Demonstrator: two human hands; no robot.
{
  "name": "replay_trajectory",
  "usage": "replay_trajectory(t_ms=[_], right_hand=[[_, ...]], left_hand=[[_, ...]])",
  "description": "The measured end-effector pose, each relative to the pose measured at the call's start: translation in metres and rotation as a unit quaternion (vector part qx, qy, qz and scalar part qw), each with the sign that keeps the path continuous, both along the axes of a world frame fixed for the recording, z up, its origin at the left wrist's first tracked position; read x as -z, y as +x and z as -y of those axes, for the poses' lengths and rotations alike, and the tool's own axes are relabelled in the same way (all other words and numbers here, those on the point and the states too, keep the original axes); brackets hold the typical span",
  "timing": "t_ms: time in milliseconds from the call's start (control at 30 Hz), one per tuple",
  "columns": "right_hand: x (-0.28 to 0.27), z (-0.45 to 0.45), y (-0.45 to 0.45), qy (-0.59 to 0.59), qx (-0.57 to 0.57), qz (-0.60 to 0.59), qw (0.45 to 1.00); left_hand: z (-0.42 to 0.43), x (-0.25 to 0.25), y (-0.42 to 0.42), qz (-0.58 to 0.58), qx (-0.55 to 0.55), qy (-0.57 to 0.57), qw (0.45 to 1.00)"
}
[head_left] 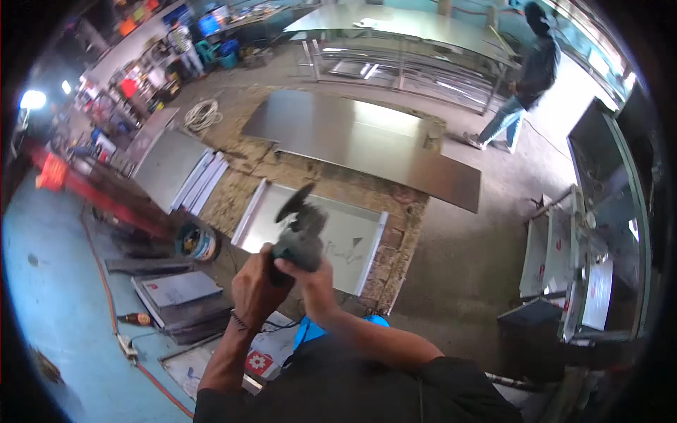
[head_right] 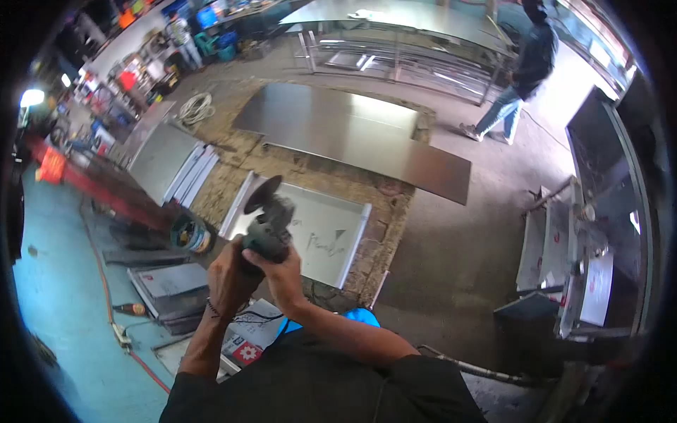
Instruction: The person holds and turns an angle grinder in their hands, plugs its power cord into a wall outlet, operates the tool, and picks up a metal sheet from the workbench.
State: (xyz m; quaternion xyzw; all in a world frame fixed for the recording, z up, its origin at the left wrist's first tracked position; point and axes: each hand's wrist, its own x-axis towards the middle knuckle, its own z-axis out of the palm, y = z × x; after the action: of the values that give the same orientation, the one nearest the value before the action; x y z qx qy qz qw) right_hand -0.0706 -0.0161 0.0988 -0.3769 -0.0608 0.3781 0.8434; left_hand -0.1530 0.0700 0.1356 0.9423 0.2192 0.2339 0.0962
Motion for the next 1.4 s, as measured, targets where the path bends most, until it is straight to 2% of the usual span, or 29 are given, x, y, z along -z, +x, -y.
replay_trajectory(t_ms=[100,167,233,300,367,400,467,533,667,733,833,867,933,1033,1133,1233,1400], right_hand=[[0.001,-0.011,-0.004,-0.018,0.011,0.005,1.000],[0.004,-0.027,-0.011,-0.065,0.042,0.058,0.995],[0.017,-0.048,-0.014,-0.112,0.057,0.133,0.983],[-0.002,-0.062,-0.019,-0.103,0.049,0.159,0.981],[-0.010,-0.067,-0.013,-0.143,0.026,0.307,0.941],[-0.012,-0.069,-0.006,-0.148,0.022,0.304,0.941],[-0.017,-0.060,0.013,-0.203,-0.066,0.527,0.823],[-0.021,-0.037,0.031,-0.241,-0.080,0.499,0.828],[-0.011,0.037,0.092,-0.308,-0.049,0.450,0.837],[0.030,0.085,0.135,-0.317,-0.009,0.436,0.842],[0.091,0.156,0.183,-0.392,0.002,0.376,0.840],[0.119,0.176,0.193,-0.378,-0.006,0.385,0.842],[0.177,0.206,0.207,-0.457,0.000,0.290,0.841],[0.219,0.218,0.208,-0.504,-0.055,0.251,0.825],[0.257,0.211,0.207,-0.515,-0.135,0.264,0.804],[0.261,0.198,0.205,-0.491,-0.200,0.278,0.801],[0.270,0.192,0.196,-0.444,-0.205,0.322,0.810]], left_hand=[[-0.014,0.018,0.000,0.017,0.007,-0.003,1.000],[-0.032,0.026,0.003,0.033,-0.003,0.000,0.999],[-0.054,0.034,0.000,0.088,0.032,-0.031,0.995],[-0.071,0.039,-0.001,0.131,0.018,-0.104,0.986],[-0.086,0.035,-0.002,0.201,0.039,-0.198,0.959],[-0.095,0.046,-0.003,0.231,0.029,-0.239,0.943],[-0.110,0.062,-0.006,0.255,0.016,-0.266,0.930],[-0.119,0.074,-0.004,0.297,-0.030,-0.335,0.894],[-0.122,0.061,-0.007,0.335,-0.068,-0.349,0.873],[-0.113,0.059,0.001,0.439,-0.052,-0.313,0.841],[-0.083,0.047,0.009,0.436,-0.069,-0.287,0.850],[-0.074,0.046,0.019,0.482,-0.052,-0.266,0.833],[-0.052,0.039,0.032,0.498,-0.073,-0.237,0.831],[-0.018,0.028,0.043,0.496,-0.122,-0.195,0.837],[0.003,0.020,0.054,0.506,-0.148,-0.174,0.832],[0.018,0.016,0.063,0.513,-0.160,-0.180,0.824],[0.038,0.003,0.073,0.502,-0.170,-0.135,0.837]])
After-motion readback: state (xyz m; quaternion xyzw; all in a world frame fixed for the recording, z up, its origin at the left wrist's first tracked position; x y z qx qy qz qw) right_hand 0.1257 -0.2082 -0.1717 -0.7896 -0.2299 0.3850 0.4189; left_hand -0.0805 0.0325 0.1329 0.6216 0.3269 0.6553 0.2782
